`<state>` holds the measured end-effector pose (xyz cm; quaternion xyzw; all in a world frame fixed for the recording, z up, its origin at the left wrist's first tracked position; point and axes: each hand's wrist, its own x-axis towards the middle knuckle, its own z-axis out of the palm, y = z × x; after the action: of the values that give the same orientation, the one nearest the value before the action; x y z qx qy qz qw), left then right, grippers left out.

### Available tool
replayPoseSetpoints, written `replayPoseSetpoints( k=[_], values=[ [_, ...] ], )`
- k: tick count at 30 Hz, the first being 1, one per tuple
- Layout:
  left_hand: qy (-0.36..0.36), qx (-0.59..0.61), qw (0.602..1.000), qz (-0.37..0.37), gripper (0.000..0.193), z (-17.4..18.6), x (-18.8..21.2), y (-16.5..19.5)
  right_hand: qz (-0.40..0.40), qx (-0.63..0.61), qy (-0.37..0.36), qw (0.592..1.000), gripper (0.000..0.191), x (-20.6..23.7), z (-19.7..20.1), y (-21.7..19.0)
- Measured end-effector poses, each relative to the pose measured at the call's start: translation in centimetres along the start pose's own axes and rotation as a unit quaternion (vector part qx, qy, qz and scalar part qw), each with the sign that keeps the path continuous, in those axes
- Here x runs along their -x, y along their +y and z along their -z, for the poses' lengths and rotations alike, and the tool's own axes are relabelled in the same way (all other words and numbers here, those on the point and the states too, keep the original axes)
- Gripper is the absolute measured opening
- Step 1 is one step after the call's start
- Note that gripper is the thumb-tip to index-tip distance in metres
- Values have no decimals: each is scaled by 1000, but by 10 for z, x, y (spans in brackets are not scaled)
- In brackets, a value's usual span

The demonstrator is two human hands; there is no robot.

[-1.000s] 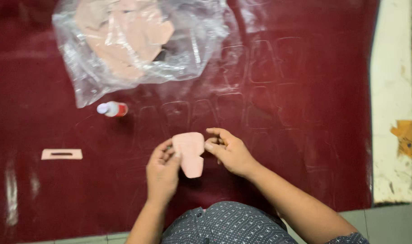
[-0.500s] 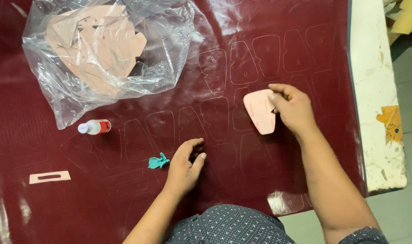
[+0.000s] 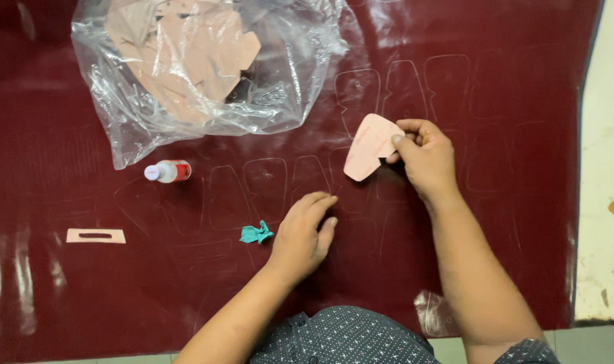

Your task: The person applies glue from a small bottle onto small pink paper pieces using a stick, then places and presses each piece onto matching outlines drawn on the red work mat. They take additional paper pieces from a plastic bag and continue gluing and positioning them one at a time.

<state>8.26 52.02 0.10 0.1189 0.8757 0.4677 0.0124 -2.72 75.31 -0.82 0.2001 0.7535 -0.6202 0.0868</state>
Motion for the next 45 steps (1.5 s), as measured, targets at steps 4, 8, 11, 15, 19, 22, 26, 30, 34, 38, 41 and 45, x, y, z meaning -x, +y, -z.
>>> replayPoseSetpoints(
  k=[4, 8, 11, 15, 19, 22, 26, 30, 34, 38, 41, 45],
  values=[
    [30, -78, 996, -41, 43, -1, -19, -6, 30, -24, -39, 998, 31, 0, -28, -3],
    [28, -165, 984, -65, 43, -6, -36, -17, 78, 35, -70, 994, 33, -2, -43, -12],
    [15, -221, 974, -51, 46, -11, -43, -23, 66, 59, -72, 993, 33, -8, -51, -19],
    [33, -287, 957, -33, 48, -10, -52, -28, 65, 35, -50, 996, 26, -10, -57, -21],
    [13, -326, 945, 33, 55, -5, -72, -32, 47, 26, -20, 998, 22, 9, -62, -5],
    [-4, -312, 945, 101, 62, -1, -92, -36, 44, 0, -97, 994, 21, 34, -72, 9],
    [19, -277, 954, 110, 72, 8, -112, -41, 143, 134, -77, 978, 25, 43, -69, 11],
    [-5, -244, 969, 44, 65, 27, -127, -44, 341, 284, -19, 896, 33, 7, -51, -3],
    [-83, -295, 951, -33, 55, 46, -145, -45, 379, 359, -67, 850, 28, 0, -47, -7],
    [-125, -283, 950, -44, 54, 54, -150, -45, 343, 387, -101, 850, 26, 14, -52, -9],
    [-56, -259, 956, -126, 43, 58, -145, -48, 344, 351, -147, 859, 26, 8, -54, -26],
    [-114, -164, 978, -59, 45, 59, -141, -49, 82, 145, -293, 941, 37, -33, -62, -72]
  ],
)
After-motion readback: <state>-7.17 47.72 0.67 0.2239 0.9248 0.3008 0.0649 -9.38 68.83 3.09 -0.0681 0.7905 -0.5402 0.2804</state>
